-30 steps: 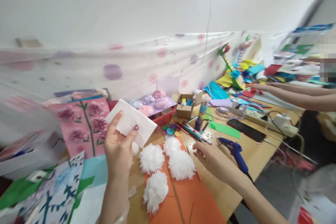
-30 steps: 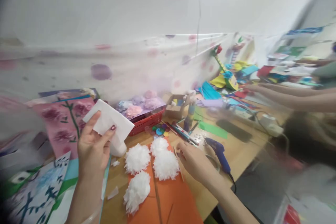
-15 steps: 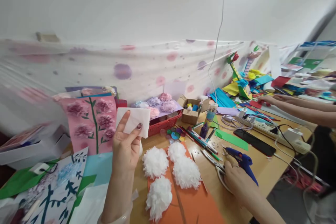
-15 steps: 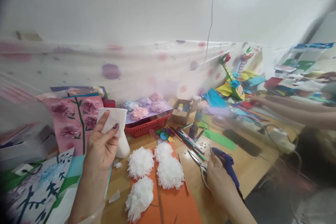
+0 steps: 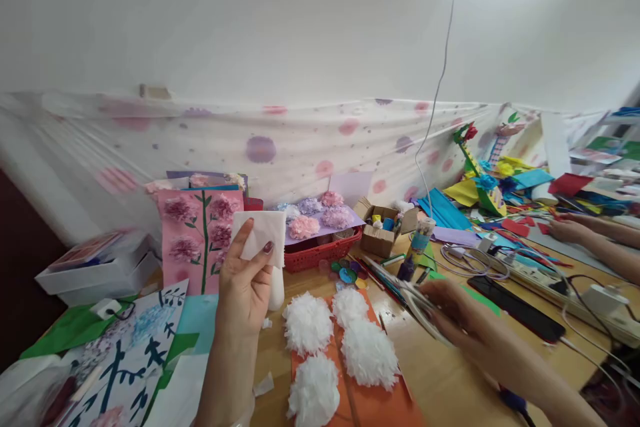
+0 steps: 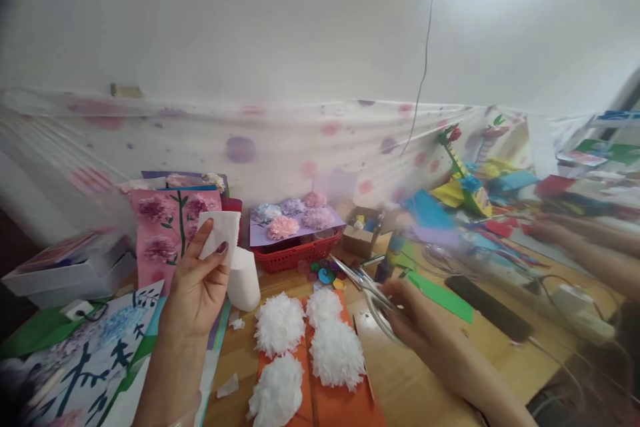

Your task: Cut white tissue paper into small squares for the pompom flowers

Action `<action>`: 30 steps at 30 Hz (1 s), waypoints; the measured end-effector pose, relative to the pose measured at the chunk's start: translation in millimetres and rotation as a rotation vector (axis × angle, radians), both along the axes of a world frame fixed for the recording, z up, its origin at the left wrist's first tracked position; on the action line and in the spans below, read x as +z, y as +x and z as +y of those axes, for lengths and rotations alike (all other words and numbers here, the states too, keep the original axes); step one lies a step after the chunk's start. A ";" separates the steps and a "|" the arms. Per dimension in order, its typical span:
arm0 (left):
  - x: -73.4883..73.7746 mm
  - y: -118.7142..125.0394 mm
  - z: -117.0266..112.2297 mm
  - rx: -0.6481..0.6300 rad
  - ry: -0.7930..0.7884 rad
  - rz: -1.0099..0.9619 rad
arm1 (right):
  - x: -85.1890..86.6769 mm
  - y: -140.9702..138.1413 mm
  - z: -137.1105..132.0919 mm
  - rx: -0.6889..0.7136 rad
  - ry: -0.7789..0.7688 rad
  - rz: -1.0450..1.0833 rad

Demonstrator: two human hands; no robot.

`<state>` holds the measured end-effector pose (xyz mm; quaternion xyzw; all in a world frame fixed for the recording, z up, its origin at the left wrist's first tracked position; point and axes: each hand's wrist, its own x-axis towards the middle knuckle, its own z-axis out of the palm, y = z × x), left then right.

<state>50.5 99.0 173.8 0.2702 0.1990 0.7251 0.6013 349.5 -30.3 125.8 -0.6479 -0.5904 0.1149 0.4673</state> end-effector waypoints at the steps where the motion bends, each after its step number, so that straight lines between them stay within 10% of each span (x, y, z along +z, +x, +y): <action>1: 0.7 -1.4 0.5 -0.016 -0.014 -0.029 | 14.2 -10.6 10.8 0.144 -0.011 0.137; 7: 8.5 -13.4 -3.1 -0.012 -0.035 -0.115 | 55.4 -98.2 70.7 0.660 -0.089 1.004; 19: 15.6 -28.1 -0.6 0.072 -0.163 0.038 | 59.7 -130.7 59.1 0.645 0.087 1.004; 27: 15.9 -24.0 -5.2 0.062 -0.111 0.106 | 47.1 -142.3 73.4 1.439 -0.415 1.304; 30: 15.6 -24.7 -5.0 0.055 -0.094 0.106 | 47.9 -142.2 74.7 1.505 -0.443 1.331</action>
